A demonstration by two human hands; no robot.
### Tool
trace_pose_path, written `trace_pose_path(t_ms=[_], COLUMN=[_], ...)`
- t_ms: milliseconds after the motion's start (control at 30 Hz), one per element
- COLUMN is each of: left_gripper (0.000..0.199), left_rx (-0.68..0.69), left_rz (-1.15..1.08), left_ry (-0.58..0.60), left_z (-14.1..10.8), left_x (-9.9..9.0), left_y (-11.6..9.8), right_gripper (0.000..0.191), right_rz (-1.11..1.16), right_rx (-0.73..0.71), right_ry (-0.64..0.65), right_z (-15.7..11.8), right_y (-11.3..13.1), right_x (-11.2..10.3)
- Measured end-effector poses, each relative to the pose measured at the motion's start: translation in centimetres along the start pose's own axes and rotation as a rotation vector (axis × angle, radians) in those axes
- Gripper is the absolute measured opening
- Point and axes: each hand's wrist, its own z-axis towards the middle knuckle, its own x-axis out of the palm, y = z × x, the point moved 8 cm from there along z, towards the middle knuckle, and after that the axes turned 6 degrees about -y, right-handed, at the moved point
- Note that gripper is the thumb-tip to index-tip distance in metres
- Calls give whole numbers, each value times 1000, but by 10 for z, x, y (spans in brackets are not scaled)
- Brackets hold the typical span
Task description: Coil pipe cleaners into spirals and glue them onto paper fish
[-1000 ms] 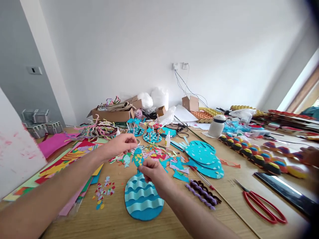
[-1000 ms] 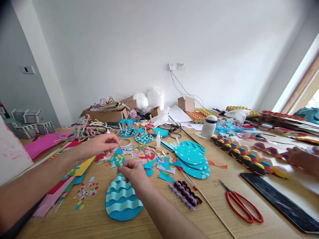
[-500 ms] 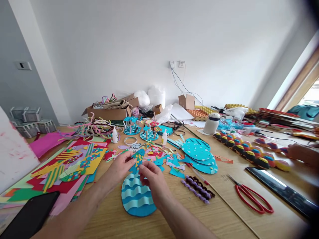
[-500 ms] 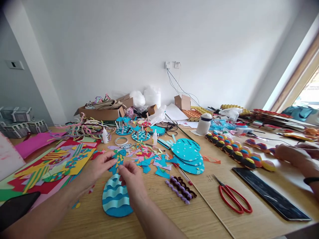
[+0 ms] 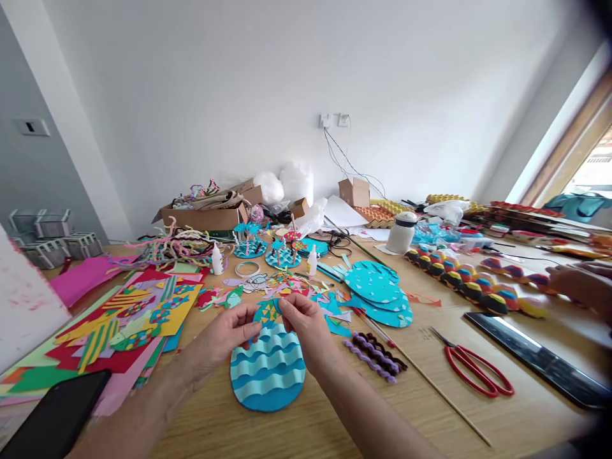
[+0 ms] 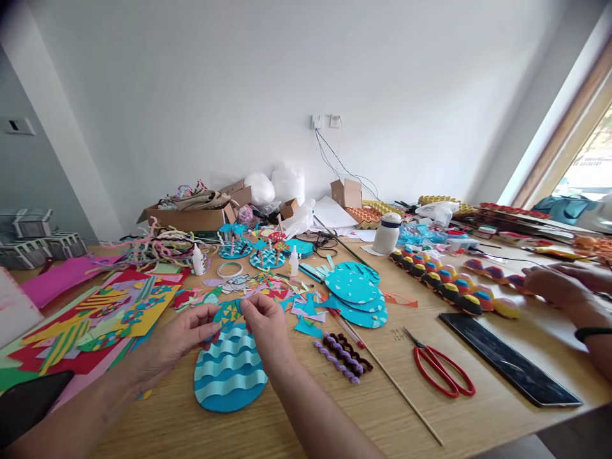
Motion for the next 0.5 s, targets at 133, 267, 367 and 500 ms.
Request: trace_pose_path(t_ms=[133,267,367,500], left_gripper=[18,15,16,26], left_rx=[6,19,-9,-24], left_rz=[-47,-69,-115,-194], left_ry=[-42,-18,-61,-168], left_z=[3,3,1,0], left_x=[-6,-9,-17,-34], left_y=[3,-2,-1,-2], right_gripper=[30,32,29,26], right_rz=[103,172,175,146], right_rx=[114,206,209,163], right_ry=[17,33,27,-17], right_z=[-4,-5,-5,-5], right_y=[-8,-17,-18,-16], right_x=[2,4,3,2])
